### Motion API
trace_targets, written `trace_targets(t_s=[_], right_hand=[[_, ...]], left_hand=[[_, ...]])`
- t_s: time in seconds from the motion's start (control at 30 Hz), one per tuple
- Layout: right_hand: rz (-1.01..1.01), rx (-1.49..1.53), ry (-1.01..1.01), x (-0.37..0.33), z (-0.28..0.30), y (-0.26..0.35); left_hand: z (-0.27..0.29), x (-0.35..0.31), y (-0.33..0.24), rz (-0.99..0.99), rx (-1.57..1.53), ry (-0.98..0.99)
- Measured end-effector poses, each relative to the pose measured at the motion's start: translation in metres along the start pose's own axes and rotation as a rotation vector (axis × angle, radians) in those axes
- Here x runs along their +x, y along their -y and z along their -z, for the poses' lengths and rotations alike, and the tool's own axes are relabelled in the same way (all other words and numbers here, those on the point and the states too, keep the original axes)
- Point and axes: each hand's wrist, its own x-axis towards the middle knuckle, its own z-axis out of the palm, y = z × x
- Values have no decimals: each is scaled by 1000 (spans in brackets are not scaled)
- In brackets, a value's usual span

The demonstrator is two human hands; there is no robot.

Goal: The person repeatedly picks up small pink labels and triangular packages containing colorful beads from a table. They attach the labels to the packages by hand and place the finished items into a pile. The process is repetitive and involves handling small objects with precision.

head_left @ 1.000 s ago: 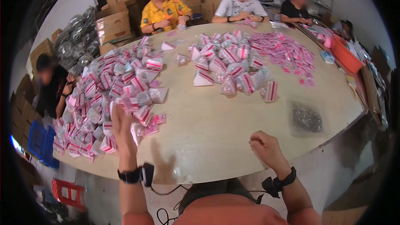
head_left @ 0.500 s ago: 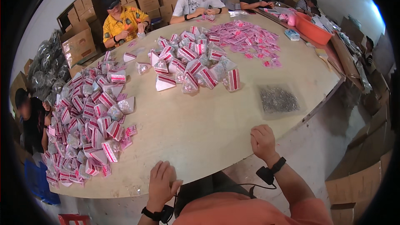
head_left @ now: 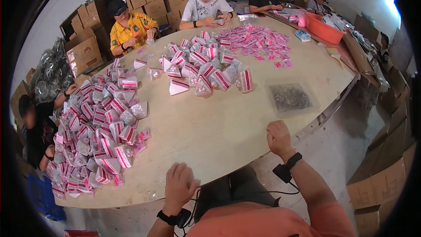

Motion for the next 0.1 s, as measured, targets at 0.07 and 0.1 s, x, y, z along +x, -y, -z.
trace_targets(t_s=[0.07,0.1], right_hand=[[-11,9,-11,1,0,0],[-10,-4,21,-2,-1,-2]], left_hand=[[-2,-1,3,-13,20,5],[-4,-4,4,-15,-17,1]])
